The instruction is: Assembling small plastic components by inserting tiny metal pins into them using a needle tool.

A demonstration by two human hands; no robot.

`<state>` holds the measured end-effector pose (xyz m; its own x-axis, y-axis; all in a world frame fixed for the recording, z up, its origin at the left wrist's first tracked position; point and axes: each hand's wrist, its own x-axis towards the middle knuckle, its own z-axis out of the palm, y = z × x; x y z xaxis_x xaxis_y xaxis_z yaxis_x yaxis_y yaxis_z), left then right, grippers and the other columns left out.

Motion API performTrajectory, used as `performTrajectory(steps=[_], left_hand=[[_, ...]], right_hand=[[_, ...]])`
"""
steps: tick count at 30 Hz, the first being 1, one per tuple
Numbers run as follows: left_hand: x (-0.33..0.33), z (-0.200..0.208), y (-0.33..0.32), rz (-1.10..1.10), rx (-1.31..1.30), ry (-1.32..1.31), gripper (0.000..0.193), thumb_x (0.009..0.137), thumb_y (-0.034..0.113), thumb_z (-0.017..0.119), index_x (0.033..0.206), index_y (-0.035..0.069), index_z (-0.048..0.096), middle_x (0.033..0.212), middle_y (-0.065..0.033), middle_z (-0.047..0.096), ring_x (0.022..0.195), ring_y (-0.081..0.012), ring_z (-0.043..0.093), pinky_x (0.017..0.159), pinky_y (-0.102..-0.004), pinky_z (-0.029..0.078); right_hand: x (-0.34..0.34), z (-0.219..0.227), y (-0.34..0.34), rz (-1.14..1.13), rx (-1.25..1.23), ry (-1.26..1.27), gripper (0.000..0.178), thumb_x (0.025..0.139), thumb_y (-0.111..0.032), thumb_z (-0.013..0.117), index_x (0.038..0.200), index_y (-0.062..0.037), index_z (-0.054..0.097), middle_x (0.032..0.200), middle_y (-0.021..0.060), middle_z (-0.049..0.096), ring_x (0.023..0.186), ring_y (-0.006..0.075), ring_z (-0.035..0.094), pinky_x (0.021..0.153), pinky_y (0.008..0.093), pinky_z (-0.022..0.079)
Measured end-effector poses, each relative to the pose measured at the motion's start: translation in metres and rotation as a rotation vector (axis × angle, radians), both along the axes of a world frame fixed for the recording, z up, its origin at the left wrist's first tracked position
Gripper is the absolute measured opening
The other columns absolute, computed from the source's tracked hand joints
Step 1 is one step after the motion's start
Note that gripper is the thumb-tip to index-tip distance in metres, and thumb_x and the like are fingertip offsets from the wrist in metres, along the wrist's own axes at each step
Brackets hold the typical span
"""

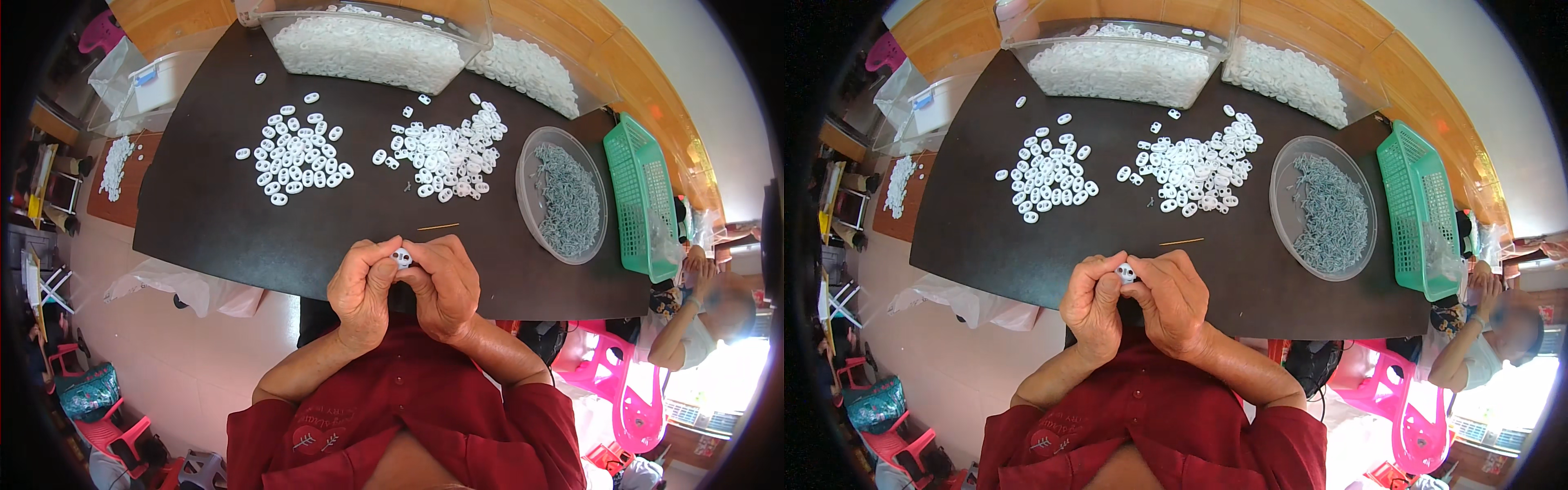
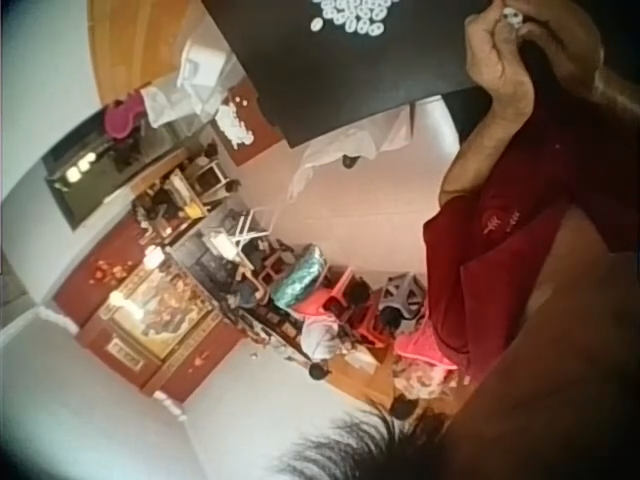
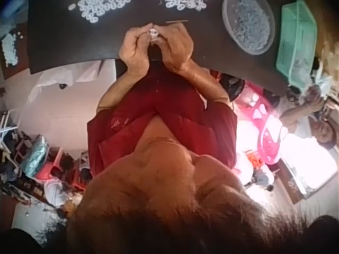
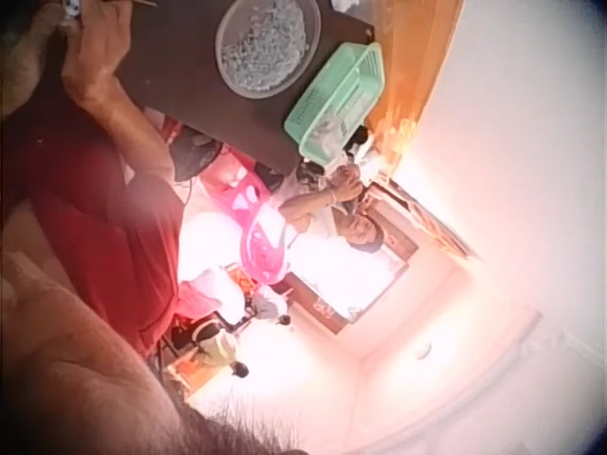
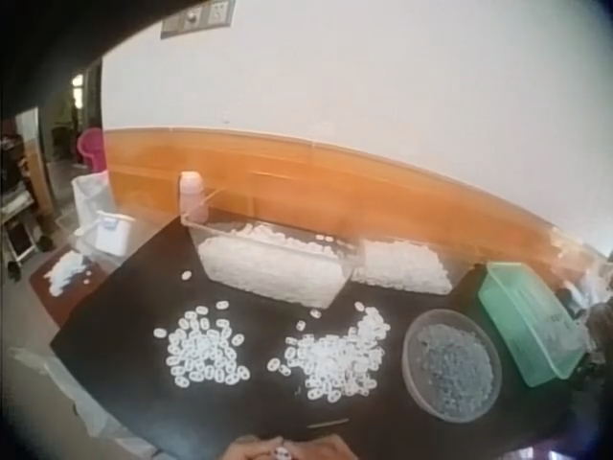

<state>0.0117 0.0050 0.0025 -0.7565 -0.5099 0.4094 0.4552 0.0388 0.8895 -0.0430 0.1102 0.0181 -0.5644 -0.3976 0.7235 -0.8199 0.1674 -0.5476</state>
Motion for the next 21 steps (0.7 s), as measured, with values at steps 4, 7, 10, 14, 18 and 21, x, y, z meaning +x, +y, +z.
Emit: performTrajectory(steps=[4,7,10,14,18,21], left_hand=[[0.003,-0.003,0.002,0.017,0.005,0.006,0.02,0.093,0.014,0.058,0.101,-0.004,0.061,0.078,-0.0022,0.052,0.068,-0.0088,0.045,0.061,-0.0214,0.038],[0.002,-0.005,0.002,0.022,-0.002,0.005,0.019,0.094,0.014,0.056,0.101,-0.004,0.06,0.08,-0.0017,0.05,0.072,-0.0096,0.043,0.065,-0.0221,0.037],[-0.002,-0.007,0.003,0.065,-0.021,0.029,0.016,0.093,0.011,0.057,0.099,-0.004,0.061,0.077,-0.0024,0.051,0.067,-0.009,0.045,0.059,-0.0213,0.038],[-0.002,-0.005,0.006,0.062,0.025,-0.003,0.014,0.092,0.009,0.058,0.098,-0.004,0.062,0.074,-0.0031,0.053,0.062,-0.0089,0.046,0.054,-0.0211,0.038],[-0.001,0.001,0.002,0.019,0.058,-0.008,0.016,0.093,0.011,0.056,0.099,-0.004,0.062,0.075,-0.0032,0.052,0.063,-0.0092,0.046,0.055,-0.0214,0.038],[0.0,-0.002,-0.002,0.09,-0.095,0.064,0.018,0.095,0.012,0.054,0.101,-0.004,0.061,0.076,-0.0035,0.053,0.065,-0.0094,0.047,0.056,-0.0216,0.039]], right_hand=[[-0.002,0.0,-0.002,0.012,-0.001,0.058,0.034,0.071,0.0,0.071,0.103,0.005,0.06,0.082,0.0123,0.063,0.066,0.0259,0.058,0.058,0.0331,0.047],[-0.002,-0.002,-0.004,0.014,-0.013,0.113,0.034,0.07,0.002,0.071,0.102,0.0064,0.06,0.08,0.0125,0.062,0.064,0.0259,0.058,0.057,0.0328,0.047],[-0.001,-0.004,-0.007,-0.018,-0.027,0.117,0.026,0.078,-0.003,0.068,0.102,0.0043,0.061,0.079,0.0116,0.064,0.064,0.0248,0.057,0.058,0.0316,0.046],[0.0,-0.01,-0.005,-0.047,-0.007,0.105,0.024,0.079,-0.003,0.067,0.101,0.004,0.061,0.078,0.0109,0.063,0.064,0.0242,0.056,0.058,0.0315,0.046],[0.002,-0.003,-0.008,-0.019,-0.015,0.061,0.032,0.073,0.002,0.069,0.103,0.004,0.057,0.081,0.0115,0.061,0.065,0.0252,0.056,0.058,0.0341,0.045],[0.003,-0.001,-0.011,-0.005,-0.036,0.058,0.032,0.075,0.001,0.068,0.105,0.0034,0.057,0.082,0.0116,0.061,0.066,0.0255,0.056,0.06,0.0347,0.045]])
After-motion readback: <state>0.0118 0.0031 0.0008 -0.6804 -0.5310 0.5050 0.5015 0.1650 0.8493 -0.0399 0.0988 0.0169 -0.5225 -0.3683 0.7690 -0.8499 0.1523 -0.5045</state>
